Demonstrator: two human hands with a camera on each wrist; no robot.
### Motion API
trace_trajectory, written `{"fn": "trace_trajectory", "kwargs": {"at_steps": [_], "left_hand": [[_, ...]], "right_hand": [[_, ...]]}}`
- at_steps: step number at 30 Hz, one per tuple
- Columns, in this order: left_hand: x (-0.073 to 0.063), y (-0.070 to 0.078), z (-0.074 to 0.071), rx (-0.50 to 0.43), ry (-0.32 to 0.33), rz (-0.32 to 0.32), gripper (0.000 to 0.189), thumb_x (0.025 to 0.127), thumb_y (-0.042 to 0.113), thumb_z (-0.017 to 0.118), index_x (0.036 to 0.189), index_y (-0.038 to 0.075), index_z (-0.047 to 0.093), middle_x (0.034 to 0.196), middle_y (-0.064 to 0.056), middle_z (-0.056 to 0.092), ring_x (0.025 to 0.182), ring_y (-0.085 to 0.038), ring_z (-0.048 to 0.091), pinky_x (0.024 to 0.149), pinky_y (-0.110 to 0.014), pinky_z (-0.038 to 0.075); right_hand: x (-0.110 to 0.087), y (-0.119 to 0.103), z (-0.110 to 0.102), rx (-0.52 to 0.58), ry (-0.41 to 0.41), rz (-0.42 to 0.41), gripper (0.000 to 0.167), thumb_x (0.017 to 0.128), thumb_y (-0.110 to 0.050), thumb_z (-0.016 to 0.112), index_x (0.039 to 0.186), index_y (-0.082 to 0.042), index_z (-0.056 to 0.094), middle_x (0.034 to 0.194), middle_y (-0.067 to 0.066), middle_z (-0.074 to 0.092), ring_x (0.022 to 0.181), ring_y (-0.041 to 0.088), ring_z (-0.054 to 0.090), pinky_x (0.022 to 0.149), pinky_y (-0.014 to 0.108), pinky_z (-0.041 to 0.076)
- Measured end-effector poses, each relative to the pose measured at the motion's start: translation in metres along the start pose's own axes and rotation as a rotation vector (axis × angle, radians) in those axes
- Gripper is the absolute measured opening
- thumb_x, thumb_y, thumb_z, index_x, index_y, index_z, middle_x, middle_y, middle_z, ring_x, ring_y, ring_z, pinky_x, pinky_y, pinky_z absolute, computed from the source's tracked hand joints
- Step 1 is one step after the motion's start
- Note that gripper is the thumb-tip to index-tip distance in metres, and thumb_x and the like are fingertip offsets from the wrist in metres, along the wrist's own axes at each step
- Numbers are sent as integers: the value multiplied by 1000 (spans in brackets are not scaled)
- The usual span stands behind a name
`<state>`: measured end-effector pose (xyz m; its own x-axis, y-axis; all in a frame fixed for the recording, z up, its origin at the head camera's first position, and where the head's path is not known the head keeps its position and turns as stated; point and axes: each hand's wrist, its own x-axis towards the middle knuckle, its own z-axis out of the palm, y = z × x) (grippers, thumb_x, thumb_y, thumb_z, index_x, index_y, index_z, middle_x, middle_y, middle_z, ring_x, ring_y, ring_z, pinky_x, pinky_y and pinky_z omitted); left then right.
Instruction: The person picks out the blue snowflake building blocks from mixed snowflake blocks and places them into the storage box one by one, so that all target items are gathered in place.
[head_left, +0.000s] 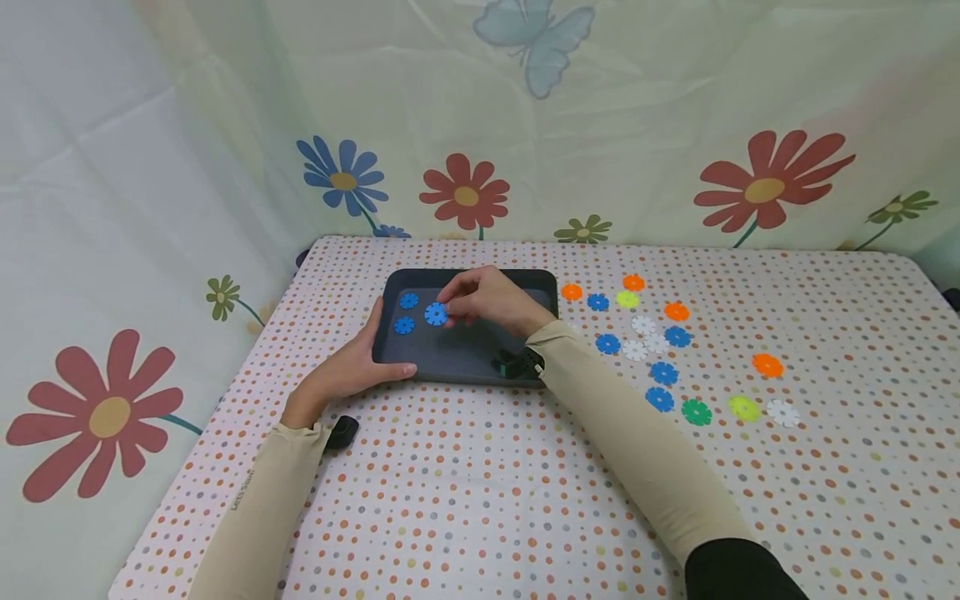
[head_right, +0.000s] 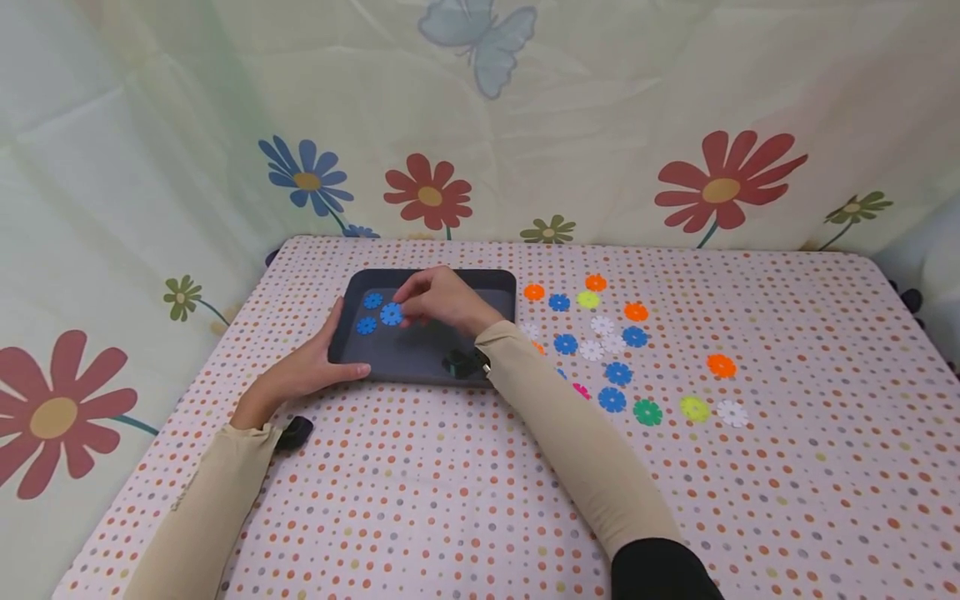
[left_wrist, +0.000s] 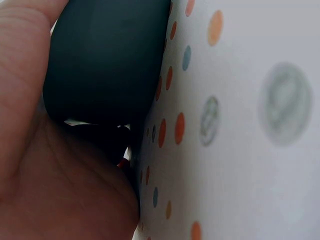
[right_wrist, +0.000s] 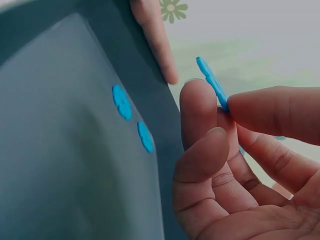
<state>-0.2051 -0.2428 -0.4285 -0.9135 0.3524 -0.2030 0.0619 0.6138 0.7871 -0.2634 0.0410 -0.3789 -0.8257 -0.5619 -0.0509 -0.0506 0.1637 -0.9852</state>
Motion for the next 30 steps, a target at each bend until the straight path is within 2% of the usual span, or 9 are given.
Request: {"fn": "trace_trajectory", "kwargs": {"at_steps": [7, 18, 30], "left_hand": [[1, 2, 0, -2, -2, -10, 133, 91, 53, 81, 169, 24, -23, 178, -7, -9, 162, -37, 10, 123, -65, 22], [2, 0, 0, 7, 4, 4, 134, 90, 53, 82, 170, 22, -22, 179, -9, -8, 161, -38, 14, 123, -65, 22], [0, 2, 0, 3, 1, 11, 132, 93, 50, 80, 170, 20, -22, 179, -8, -7, 160, -36, 17, 124, -63, 21]], "right_hand": [[7, 1, 11, 7, -27, -19, 14, 100, -4, 70, 111, 4, 76, 89, 13, 76, 88, 30, 74, 76, 36, 55], [17, 3, 28, -3, -57, -18, 13, 99, 1, 70, 109, 6, 76, 87, 11, 76, 78, 19, 73, 70, 30, 53], [25, 1, 44, -27, -95, 12, 11, 98, 2, 70, 106, 7, 77, 85, 11, 76, 77, 21, 74, 66, 29, 52]]}}
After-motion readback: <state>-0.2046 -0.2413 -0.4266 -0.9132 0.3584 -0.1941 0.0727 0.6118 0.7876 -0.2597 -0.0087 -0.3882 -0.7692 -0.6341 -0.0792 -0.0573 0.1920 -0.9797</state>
